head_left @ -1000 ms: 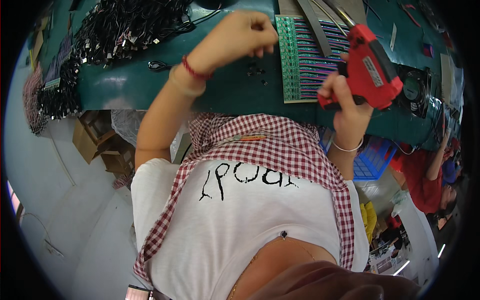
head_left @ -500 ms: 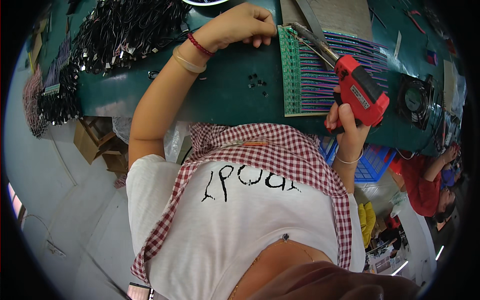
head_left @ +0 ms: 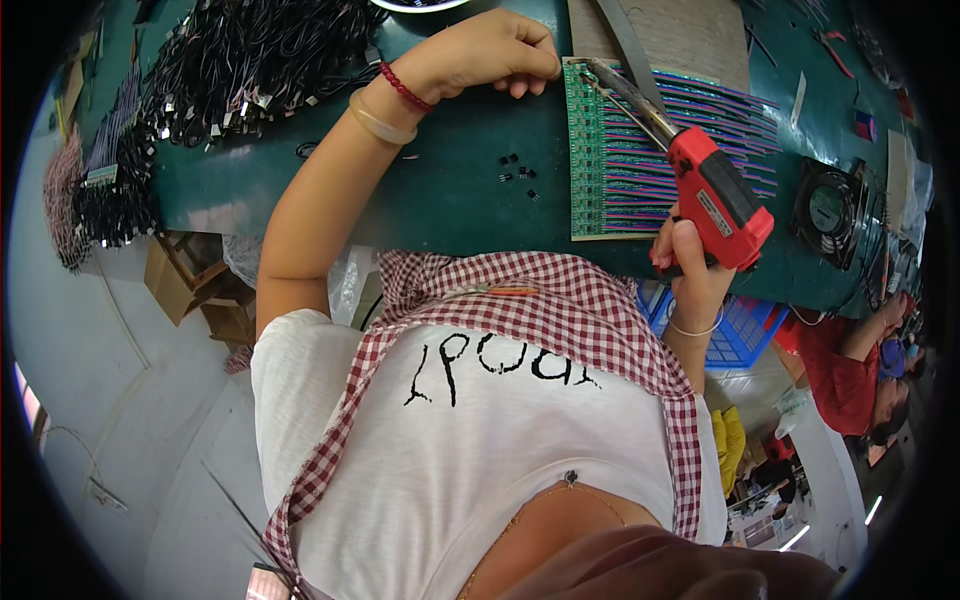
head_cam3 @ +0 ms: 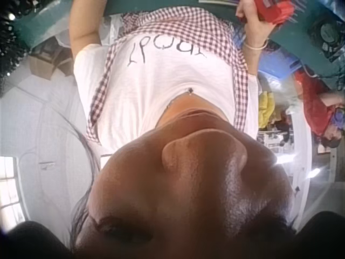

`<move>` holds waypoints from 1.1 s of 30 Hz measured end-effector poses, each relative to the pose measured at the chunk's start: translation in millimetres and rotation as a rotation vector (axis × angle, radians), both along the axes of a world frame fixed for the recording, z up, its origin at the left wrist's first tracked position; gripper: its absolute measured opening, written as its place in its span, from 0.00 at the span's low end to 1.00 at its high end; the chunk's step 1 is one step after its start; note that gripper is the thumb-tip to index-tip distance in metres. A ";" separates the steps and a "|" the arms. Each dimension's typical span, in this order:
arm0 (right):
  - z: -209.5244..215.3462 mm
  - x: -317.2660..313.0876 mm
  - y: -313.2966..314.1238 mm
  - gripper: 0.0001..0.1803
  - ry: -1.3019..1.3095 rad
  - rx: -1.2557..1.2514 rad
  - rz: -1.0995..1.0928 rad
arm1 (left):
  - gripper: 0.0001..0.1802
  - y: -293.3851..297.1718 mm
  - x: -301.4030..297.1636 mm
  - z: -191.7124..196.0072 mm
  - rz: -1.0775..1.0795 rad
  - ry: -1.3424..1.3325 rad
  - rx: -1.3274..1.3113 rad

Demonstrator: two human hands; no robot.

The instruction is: The person solders electronic components and wires onto circuit boards using a handheld soldering tool, positioning each component on the boards by hand.

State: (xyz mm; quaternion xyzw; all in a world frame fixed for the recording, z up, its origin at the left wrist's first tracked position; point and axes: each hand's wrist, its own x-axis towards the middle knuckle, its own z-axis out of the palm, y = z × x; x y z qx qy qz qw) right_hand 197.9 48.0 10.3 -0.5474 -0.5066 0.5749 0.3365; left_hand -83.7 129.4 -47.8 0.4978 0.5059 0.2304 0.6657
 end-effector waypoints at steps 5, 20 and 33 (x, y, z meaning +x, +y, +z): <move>-0.2 0.1 -2.4 0.14 -0.033 0.027 0.008 | 0.07 -0.1 -1.0 -1.8 -0.011 0.004 0.020; 0.6 -8.1 -4.8 0.15 -0.058 0.083 0.051 | 0.07 -1.6 -3.8 -8.2 0.016 -0.052 -0.003; -4.2 -8.4 -5.2 0.15 -0.061 0.033 0.004 | 0.07 -2.0 -3.4 -9.9 0.018 -0.060 0.008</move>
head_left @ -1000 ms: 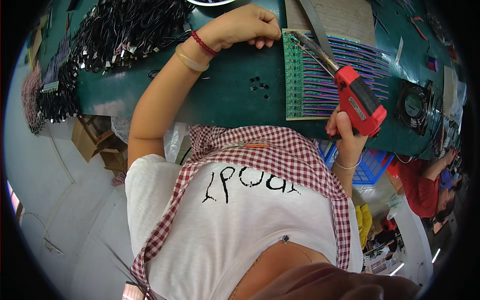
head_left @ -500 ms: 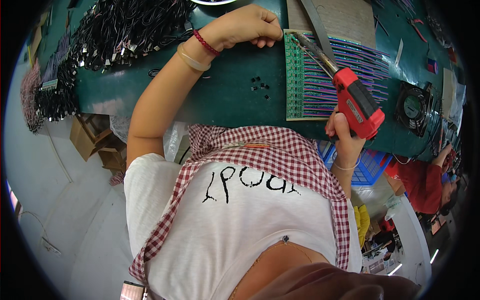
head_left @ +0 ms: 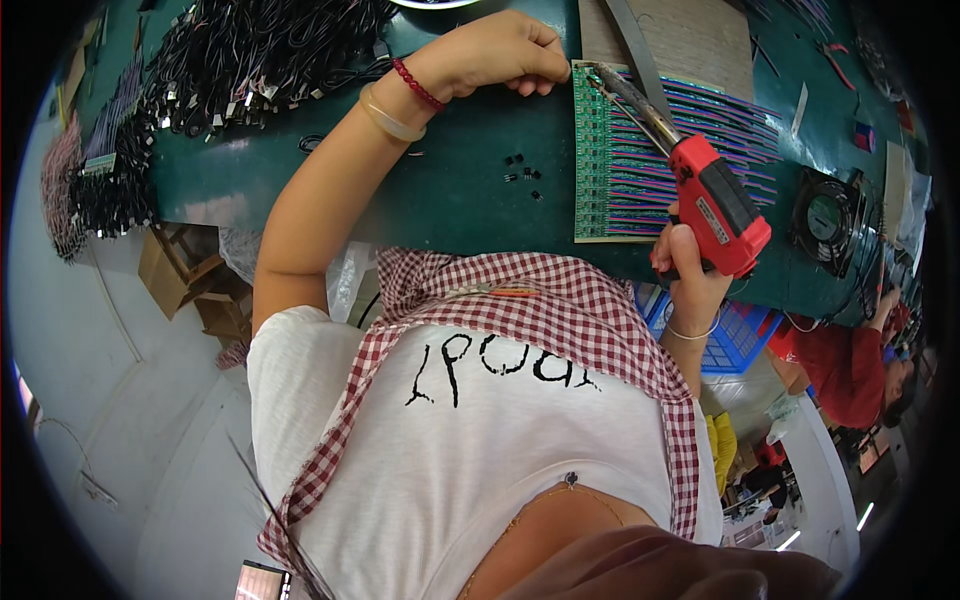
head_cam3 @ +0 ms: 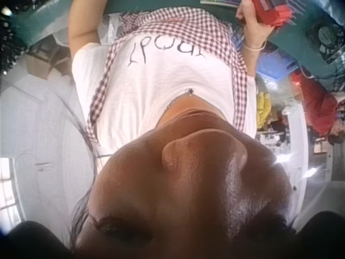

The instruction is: The person solders electronic components and wires onto circuit boards using a handheld soldering tool, positioning each component on the boards by hand.

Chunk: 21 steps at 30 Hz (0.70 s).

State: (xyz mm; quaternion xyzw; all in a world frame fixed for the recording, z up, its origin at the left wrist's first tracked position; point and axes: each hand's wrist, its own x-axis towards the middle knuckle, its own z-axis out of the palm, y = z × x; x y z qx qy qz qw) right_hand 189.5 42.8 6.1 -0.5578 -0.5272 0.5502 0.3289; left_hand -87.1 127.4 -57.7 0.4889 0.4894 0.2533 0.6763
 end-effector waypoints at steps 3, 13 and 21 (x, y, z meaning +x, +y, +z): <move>0.4 0.5 -0.9 0.13 -0.004 0.013 0.013 | 0.07 -0.2 -0.8 0.5 -0.002 0.000 0.000; 5.6 -0.3 -1.9 0.17 0.065 0.005 -0.027 | 0.07 -1.3 -0.7 0.1 0.011 -0.005 -0.021; 5.0 -6.2 5.7 0.18 0.253 -0.059 0.004 | 0.07 -3.6 -0.4 5.3 0.018 0.008 -0.007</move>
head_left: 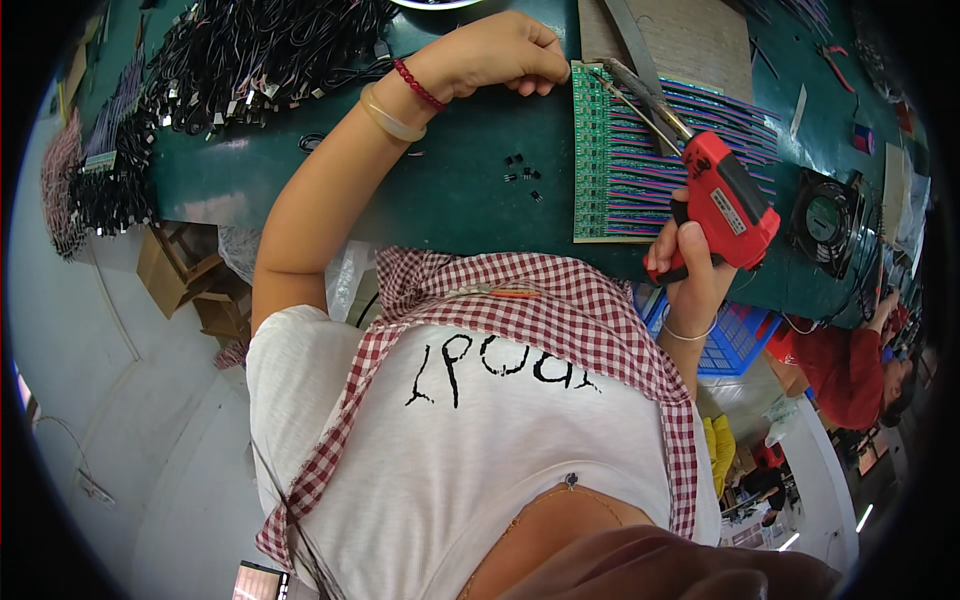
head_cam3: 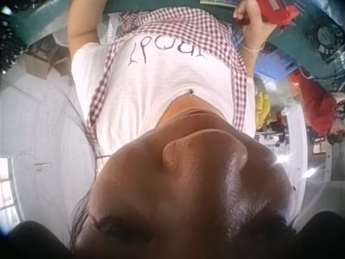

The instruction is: The person solders electronic components and wires onto circuit boards using a handheld soldering tool, positioning each component on the boards by hand.

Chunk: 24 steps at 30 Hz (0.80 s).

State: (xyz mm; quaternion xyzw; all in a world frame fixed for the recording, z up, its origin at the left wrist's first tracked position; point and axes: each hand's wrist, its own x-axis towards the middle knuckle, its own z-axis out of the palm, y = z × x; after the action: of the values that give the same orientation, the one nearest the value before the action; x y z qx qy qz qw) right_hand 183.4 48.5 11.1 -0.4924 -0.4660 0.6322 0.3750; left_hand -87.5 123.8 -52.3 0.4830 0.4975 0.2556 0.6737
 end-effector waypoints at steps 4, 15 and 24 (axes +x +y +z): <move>0.4 -0.4 0.5 0.18 -0.048 -0.013 0.017 | 0.07 -0.5 0.6 1.2 0.006 -0.006 -0.004; 1.0 4.2 1.1 0.18 0.051 0.015 -0.022 | 0.08 -0.2 0.5 2.1 0.009 -0.016 -0.006; 6.7 4.3 1.0 0.19 0.057 0.047 -0.032 | 0.08 -1.1 1.1 6.9 -0.005 0.035 -0.004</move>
State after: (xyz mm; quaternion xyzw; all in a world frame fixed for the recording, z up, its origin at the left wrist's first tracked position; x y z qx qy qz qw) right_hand 187.7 49.5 17.8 -0.4724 -0.4621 0.6288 0.4097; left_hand -86.4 122.7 -45.4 0.4872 0.5086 0.2445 0.6665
